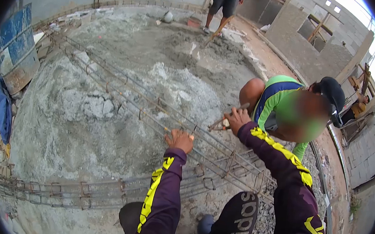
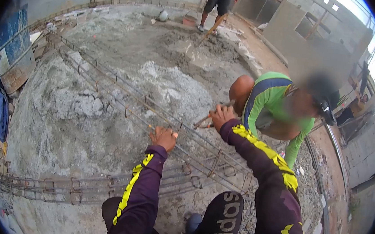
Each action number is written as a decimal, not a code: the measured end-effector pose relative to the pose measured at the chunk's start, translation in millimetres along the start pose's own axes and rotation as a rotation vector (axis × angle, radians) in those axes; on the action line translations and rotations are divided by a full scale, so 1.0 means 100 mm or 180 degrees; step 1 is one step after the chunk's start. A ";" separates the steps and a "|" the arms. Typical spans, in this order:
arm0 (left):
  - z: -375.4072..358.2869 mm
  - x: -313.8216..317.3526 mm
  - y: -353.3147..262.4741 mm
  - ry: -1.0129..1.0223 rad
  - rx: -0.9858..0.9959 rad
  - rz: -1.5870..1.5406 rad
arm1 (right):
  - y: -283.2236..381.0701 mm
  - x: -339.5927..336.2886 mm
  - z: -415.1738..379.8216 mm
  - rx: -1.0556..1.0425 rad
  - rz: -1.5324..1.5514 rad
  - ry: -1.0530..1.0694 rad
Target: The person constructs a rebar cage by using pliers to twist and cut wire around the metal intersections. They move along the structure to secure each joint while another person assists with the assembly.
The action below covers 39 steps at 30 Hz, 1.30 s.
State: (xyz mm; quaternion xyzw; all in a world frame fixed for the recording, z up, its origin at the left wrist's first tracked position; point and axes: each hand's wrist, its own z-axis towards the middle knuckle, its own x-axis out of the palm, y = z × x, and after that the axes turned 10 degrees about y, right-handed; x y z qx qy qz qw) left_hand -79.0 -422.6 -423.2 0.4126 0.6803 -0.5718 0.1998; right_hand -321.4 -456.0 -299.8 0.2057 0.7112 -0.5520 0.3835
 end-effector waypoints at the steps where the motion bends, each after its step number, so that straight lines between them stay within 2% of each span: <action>1: 0.02 0.01 0.02 0.0054 0.0063 -0.0001 | -0.01 0.09 0.08 -0.0122 -0.0049 -0.0174; 9: -0.09 -0.18 0.00 0.0328 0.0168 -0.0121 | -0.04 -0.08 0.34 -0.0525 0.0057 0.0115; 10: -0.09 -0.19 -0.01 0.0347 0.0156 -0.0132 | -0.06 -0.09 0.34 -0.0575 0.0044 -0.0050; 13: -0.11 -0.22 -0.01 0.0401 0.0153 -0.0144 | -0.12 -0.13 0.37 -0.0548 0.0363 0.0067; 20: -0.09 -0.18 0.01 0.0353 0.0203 -0.0180 | -0.10 -0.07 0.42 -0.0846 0.0323 -0.0351; 23: -0.10 -0.19 0.01 0.0334 0.0216 -0.0214 | -0.08 -0.08 0.44 -0.0830 0.0263 -0.0332; 26: -0.11 -0.18 0.03 0.0303 0.0243 -0.0221 | -0.10 0.00 0.49 -0.0930 0.0225 -0.0675; 29: -0.12 -0.18 0.03 0.0323 0.0228 -0.0222 | -0.16 0.15 0.60 -0.0949 0.0475 -0.0813; 31: -0.09 -0.12 0.05 0.0254 0.0230 -0.0295 | -0.16 0.13 0.68 -0.0965 -0.0212 -0.0855; 36: 0.01 0.04 0.11 0.0179 0.0276 -0.0224 | -0.24 -0.16 0.83 -0.1444 -0.0654 -0.0990; 39: -0.05 -0.10 0.04 0.0239 0.0269 -0.0232 | -0.23 -0.11 0.85 -0.1292 -0.0213 -0.0238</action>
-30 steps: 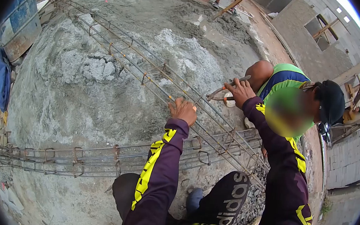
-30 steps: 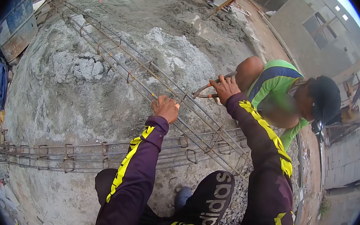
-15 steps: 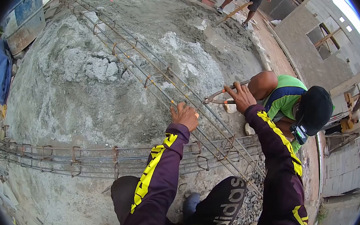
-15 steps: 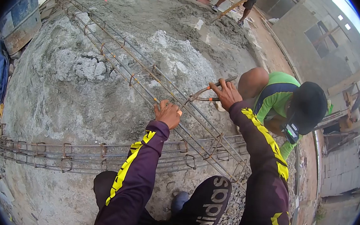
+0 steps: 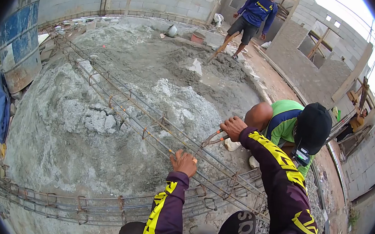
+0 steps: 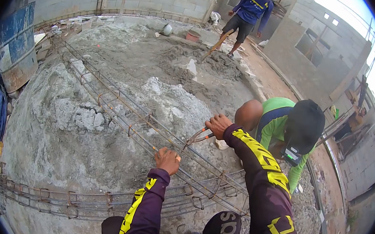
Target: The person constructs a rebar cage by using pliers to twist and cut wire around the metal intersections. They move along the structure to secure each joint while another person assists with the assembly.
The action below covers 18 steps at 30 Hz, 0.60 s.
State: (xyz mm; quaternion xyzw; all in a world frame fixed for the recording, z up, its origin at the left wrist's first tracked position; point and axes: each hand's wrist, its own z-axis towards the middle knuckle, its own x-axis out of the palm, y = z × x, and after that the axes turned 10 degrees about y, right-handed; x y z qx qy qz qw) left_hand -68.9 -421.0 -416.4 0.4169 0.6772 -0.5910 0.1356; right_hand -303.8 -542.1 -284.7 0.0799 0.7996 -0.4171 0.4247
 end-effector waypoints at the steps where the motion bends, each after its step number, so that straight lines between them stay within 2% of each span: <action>1: -0.06 -0.05 -0.01 0.0057 -0.0020 -0.0010 | -0.01 0.01 0.01 -0.0079 0.0120 0.0057; 4: -0.02 -0.01 0.00 0.0075 -0.0053 0.0022 | 0.12 -0.14 -0.10 0.0266 0.0381 0.0806; 8: -0.05 -0.01 0.00 -0.0016 -0.0025 0.0071 | 0.34 -0.48 -0.04 0.0491 0.0346 0.1353; 11: -0.06 0.06 -0.01 -0.0023 0.0023 0.0043 | 0.67 -1.00 0.17 0.0561 -0.0206 0.1304; 13: -0.06 0.04 0.02 -0.0087 0.0050 -0.0047 | 0.91 -0.99 0.48 0.1149 -0.0376 0.1923; 14: 0.00 0.08 0.07 -0.0159 0.0069 -0.0056 | 1.02 -1.07 0.66 0.1267 -0.0043 0.2290; 16: 0.13 0.24 0.13 -0.0268 0.0113 -0.0078 | 1.19 -0.25 1.27 0.1264 -0.1020 0.3371; 17: 0.06 0.24 0.15 -0.0194 0.0115 -0.0058 | 1.19 -0.60 1.14 0.1235 -0.1046 0.3666; 18: 0.05 0.18 0.11 -0.0157 0.0118 -0.0074 | 1.19 -0.90 0.94 0.1319 -0.0636 0.3093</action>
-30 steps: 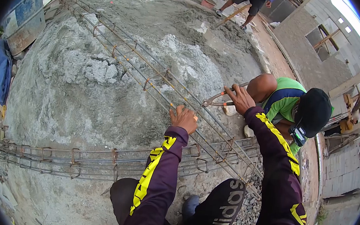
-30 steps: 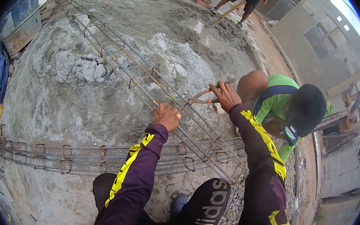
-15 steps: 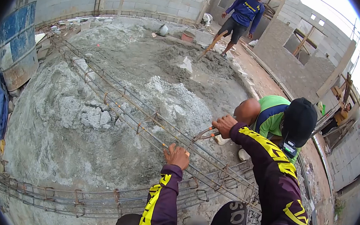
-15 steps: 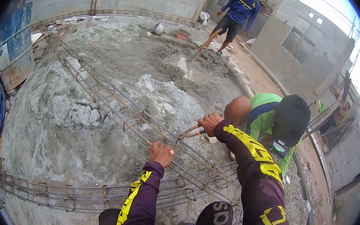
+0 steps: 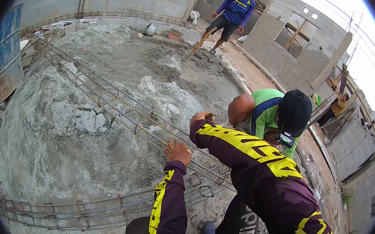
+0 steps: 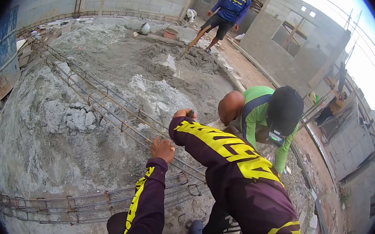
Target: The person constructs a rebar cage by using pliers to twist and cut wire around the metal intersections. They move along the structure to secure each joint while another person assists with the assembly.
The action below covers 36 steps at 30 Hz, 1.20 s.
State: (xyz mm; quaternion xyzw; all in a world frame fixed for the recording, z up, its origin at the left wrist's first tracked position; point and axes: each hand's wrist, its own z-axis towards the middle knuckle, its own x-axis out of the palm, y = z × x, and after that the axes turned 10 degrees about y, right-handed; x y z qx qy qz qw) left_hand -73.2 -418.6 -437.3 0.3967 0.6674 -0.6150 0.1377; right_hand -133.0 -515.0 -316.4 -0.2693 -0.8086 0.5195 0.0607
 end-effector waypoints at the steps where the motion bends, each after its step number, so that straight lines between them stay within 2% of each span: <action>1: -0.01 -0.06 -0.04 0.0030 0.0005 -0.0029 | -0.06 0.15 -0.01 -0.0046 0.0262 -0.0267; 3: -0.07 -0.17 -0.08 0.0128 -0.0013 -0.0025 | -0.23 0.52 -0.32 -0.0106 0.0865 -0.0803; 5: -0.09 -0.19 -0.08 0.0209 -0.0047 -0.0019 | -0.18 1.13 -0.46 -0.0504 0.1760 -0.0806; 6: -0.07 -0.19 -0.09 0.0226 -0.0069 -0.0031 | -0.11 1.28 -0.58 -0.0793 0.1946 -0.0545; 8: -0.04 -0.15 -0.08 0.0193 -0.0059 -0.0098 | -0.05 1.17 -0.72 -0.1357 0.2704 0.0651; 10: -0.03 -0.09 -0.02 0.0110 0.0028 -0.0147 | 0.16 1.24 -0.28 -0.1597 0.3362 0.1482; 13: 0.00 -0.07 -0.01 0.0137 0.0021 -0.0211 | 0.09 1.25 0.00 -0.1739 0.4152 0.2167; 14: 0.07 -0.06 0.02 0.0125 0.0099 -0.0240 | 0.07 1.28 0.01 -0.1554 0.3670 0.1398; 16: 0.20 0.09 0.17 0.0196 0.0214 -0.0274 | -0.01 1.20 -0.49 -0.1169 0.2681 0.0012; 17: 0.26 0.16 0.24 0.0061 0.0230 -0.0100 | 0.04 1.33 -0.37 -0.1248 0.2645 0.0007; 18: 0.20 0.09 0.19 -0.0022 0.0209 -0.0126 | 0.23 1.62 0.09 -0.1343 0.2748 -0.0079; 19: 0.09 0.01 0.11 -0.0071 0.0156 -0.0155 | 0.22 1.72 0.17 -0.1354 0.2456 -0.0037; 20: -0.03 -0.06 0.03 -0.0059 0.0187 -0.0095 | 0.09 1.86 0.14 -0.1599 0.3479 0.1002; 21: -0.09 -0.12 0.01 -0.0097 0.0264 -0.0007 | -0.09 1.95 -0.06 -0.1935 0.3680 0.1210; 22: -0.07 -0.13 0.04 -0.0017 0.0220 -0.0013 | -0.16 2.08 -0.07 -0.2204 0.3542 0.1053; 23: -0.05 -0.13 0.03 0.0062 0.0204 -0.0031 | -0.25 2.12 -0.33 -0.1958 0.3806 0.0756; 26: -0.01 -0.11 -0.04 -0.0031 0.0245 0.0025 | -0.17 2.59 -0.47 -0.2373 0.6693 0.1156; 29: 0.04 -0.06 0.04 -0.0140 0.0287 0.0286 | -0.22 2.68 -0.88 -0.2763 0.8318 0.0912; 32: 0.06 -0.05 0.10 -0.0146 0.0450 0.0368 | -0.41 2.75 -1.42 -0.3007 0.9288 0.0515; 35: 0.09 -0.03 0.14 -0.0101 0.0426 0.0536 | -0.57 3.21 -1.79 -0.3109 0.9295 -0.0063; 36: 0.09 -0.03 0.11 -0.0101 0.0410 0.0586 | -0.58 3.41 -1.84 -0.2950 0.9112 -0.0169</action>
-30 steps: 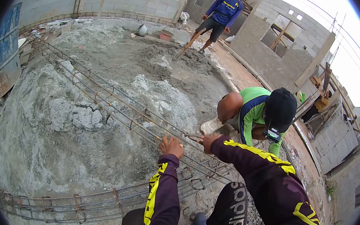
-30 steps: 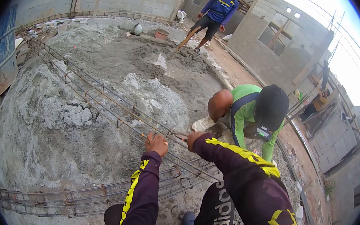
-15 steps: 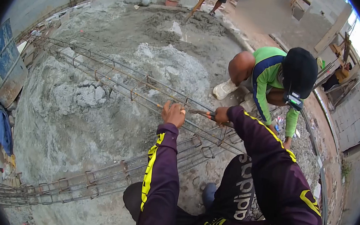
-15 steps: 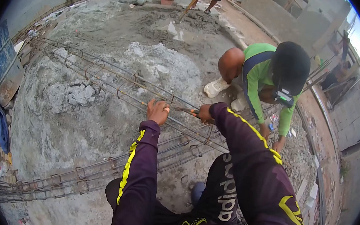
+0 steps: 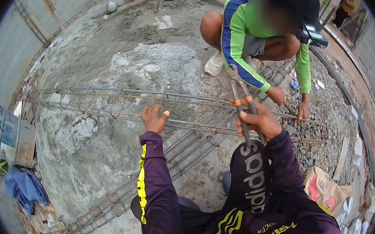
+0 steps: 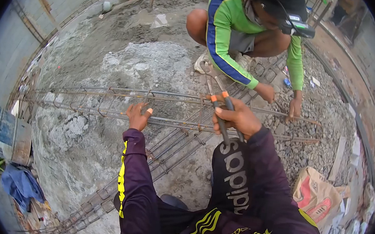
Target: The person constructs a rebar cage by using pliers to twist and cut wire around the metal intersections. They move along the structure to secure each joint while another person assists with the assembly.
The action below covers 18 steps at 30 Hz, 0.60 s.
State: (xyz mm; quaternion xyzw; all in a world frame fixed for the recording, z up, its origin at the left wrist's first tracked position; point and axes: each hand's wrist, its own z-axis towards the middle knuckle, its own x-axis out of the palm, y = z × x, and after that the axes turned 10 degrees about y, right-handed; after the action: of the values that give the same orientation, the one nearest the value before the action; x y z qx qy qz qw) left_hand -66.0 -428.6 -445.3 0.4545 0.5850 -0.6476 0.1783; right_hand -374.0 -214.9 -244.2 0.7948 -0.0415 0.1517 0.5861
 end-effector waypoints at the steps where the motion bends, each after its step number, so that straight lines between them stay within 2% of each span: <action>1: 0.00 -0.02 -0.04 0.0044 -0.0028 0.0042 | -0.01 -0.15 -0.17 0.0012 -0.0244 -0.0070; 5: 0.00 -0.02 -0.06 0.0079 -0.0064 0.0050 | -0.01 -0.35 -0.60 -0.0057 -0.0631 -0.0328; 8: -0.04 -0.06 0.01 0.0113 -0.0037 0.0076 | 0.09 -0.02 -0.65 -0.0424 0.0878 -0.0381; 10: 0.04 -0.06 0.07 0.0251 0.0117 0.0181 | -0.07 0.18 -0.56 -0.0723 0.1502 -0.0170; 12: 0.01 -0.16 -0.03 0.0499 0.0065 0.0229 | -0.26 0.27 -0.45 -0.0566 0.1416 0.0139; 14: 0.12 -0.19 0.17 0.0955 -0.0122 0.0007 | -0.58 0.22 -0.32 -0.0475 0.1433 0.0549; 17: -0.30 -0.50 -0.94 0.0962 -0.0434 0.2411 | -0.62 0.21 -0.75 -0.0273 0.1729 0.1048; 18: -0.32 -0.47 -1.04 0.1079 -0.0186 0.2623 | -0.63 0.19 -0.89 -0.0240 0.1716 0.1140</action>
State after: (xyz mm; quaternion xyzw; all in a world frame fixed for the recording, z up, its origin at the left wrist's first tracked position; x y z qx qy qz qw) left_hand -108.5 -386.9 -342.5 0.7441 0.3941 -0.4221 0.3359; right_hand -358.1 -109.0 -272.4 0.6936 -0.1523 0.4372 0.5519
